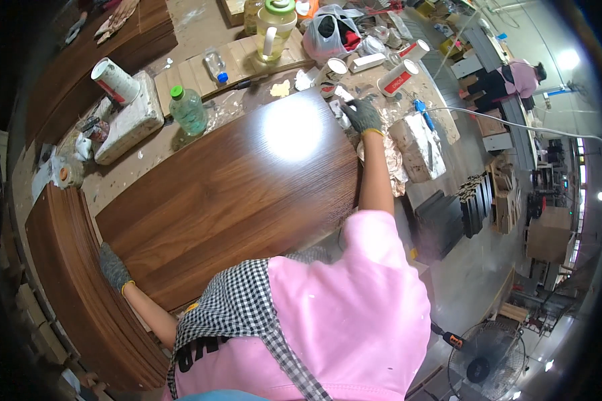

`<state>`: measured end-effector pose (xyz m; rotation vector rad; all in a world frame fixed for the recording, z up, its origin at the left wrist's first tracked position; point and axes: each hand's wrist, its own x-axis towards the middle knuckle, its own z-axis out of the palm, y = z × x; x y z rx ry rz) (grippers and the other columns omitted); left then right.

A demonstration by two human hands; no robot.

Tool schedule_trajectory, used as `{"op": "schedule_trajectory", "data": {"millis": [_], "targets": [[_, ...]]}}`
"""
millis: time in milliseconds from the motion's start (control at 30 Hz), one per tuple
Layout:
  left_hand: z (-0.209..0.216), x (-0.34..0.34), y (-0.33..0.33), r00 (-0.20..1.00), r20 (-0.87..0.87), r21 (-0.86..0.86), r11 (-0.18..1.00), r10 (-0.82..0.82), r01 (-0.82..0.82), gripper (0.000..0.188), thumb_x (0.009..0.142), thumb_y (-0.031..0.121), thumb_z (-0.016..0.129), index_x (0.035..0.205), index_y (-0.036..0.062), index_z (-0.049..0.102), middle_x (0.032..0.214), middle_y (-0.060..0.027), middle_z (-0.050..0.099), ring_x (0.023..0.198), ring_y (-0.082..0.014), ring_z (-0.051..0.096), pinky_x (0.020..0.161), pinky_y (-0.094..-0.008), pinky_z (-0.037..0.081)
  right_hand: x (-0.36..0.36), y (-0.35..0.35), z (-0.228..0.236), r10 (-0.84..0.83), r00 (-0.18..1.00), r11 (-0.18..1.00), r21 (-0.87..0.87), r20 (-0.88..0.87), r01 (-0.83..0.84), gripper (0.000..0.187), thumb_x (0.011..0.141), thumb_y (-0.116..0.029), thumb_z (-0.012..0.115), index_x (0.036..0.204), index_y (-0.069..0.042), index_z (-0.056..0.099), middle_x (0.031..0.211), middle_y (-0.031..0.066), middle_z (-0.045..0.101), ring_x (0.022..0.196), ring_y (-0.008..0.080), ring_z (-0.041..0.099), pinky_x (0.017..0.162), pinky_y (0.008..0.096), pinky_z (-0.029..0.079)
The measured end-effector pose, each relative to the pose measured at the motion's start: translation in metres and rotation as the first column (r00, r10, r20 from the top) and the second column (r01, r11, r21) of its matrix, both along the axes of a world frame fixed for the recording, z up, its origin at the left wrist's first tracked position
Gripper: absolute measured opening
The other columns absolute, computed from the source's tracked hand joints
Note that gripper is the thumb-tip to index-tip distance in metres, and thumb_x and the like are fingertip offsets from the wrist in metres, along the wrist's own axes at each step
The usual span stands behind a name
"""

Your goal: The person wipes down and polishes wooden panels on a workbench using a cloth, turning the boards to clean different sides.

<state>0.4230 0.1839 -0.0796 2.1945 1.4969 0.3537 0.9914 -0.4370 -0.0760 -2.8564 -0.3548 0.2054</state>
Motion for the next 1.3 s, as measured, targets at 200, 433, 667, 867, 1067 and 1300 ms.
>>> {"op": "schedule_trajectory", "data": {"millis": [200,433,667,867,1067,1300], "targets": [[0.012,0.008,-0.008,0.999,-0.016,-0.009,0.999,0.042,-0.042,0.055,0.108,0.038,0.039,0.138,-0.0037,0.058,0.145,-0.0184,0.057,0.134,-0.0323,0.053,0.114,-0.0374,0.039,-0.105,-0.059,-0.001,-0.058,0.989,0.894,-0.448,-0.136,-0.009,0.057,0.093,-0.039,0.061,0.148,-0.034,0.049,0.154,0.0209,0.044,0.138,0.0374,0.049,0.113,0.0508,0.040],[0.022,0.023,-0.014,0.994,-0.089,0.002,0.998,0.060,-0.061,0.058,0.107,0.041,0.038,0.138,-0.0035,0.058,0.143,-0.0200,0.058,0.133,-0.0340,0.054,0.114,-0.0391,0.039,-0.067,-0.086,0.047,-0.190,0.979,0.944,0.288,0.072,0.162,0.047,0.092,-0.027,0.065,0.133,-0.004,0.061,0.123,0.0213,0.066,0.104,0.0310,0.068,0.089,0.0386,0.054],[-0.012,0.003,0.008,0.994,-0.082,0.162,0.983,-0.068,0.081,0.057,0.108,0.040,0.036,0.137,-0.0036,0.058,0.143,-0.0207,0.058,0.132,-0.0353,0.054,0.114,-0.0405,0.040,-0.171,0.172,0.111,0.452,0.877,0.776,0.413,0.164,-0.477,0.045,0.089,-0.030,0.075,0.129,-0.016,0.062,0.118,0.0134,0.068,0.097,0.0280,0.069,0.083,0.0408,0.056],[0.011,0.012,-0.011,0.991,-0.125,0.041,0.998,0.042,-0.037,0.059,0.108,0.042,0.034,0.138,-0.0031,0.057,0.142,-0.0237,0.058,0.131,-0.0367,0.055,0.113,-0.0398,0.040,-0.121,0.167,0.064,0.230,0.937,0.839,0.541,-0.265,-0.053,0.044,0.095,-0.047,0.060,0.125,-0.015,0.066,0.132,0.0139,0.063,0.129,0.0283,0.055,0.109,0.0522,0.039],[0.005,0.014,-0.005,0.996,-0.084,0.038,0.999,-0.006,0.009,0.060,0.108,0.043,0.034,0.139,-0.0031,0.057,0.142,-0.0220,0.058,0.132,-0.0364,0.054,0.113,-0.0396,0.040,-0.065,0.145,0.038,0.239,0.926,0.971,-0.086,0.291,-0.224,0.058,0.098,-0.057,0.049,0.137,-0.016,0.063,0.150,0.0147,0.052,0.140,0.0402,0.045,0.119,0.0470,0.030],[0.008,0.022,-0.006,0.997,-0.073,0.057,0.998,0.007,-0.003,0.060,0.108,0.043,0.033,0.138,-0.0014,0.059,0.142,-0.0199,0.059,0.132,-0.0344,0.055,0.113,-0.0391,0.040,-0.012,0.097,0.045,-0.009,0.981,0.955,0.290,-0.191,0.065,0.045,0.104,-0.040,0.044,0.128,-0.009,0.065,0.123,0.0228,0.068,0.109,0.0395,0.068,0.099,0.0463,0.051]]}}
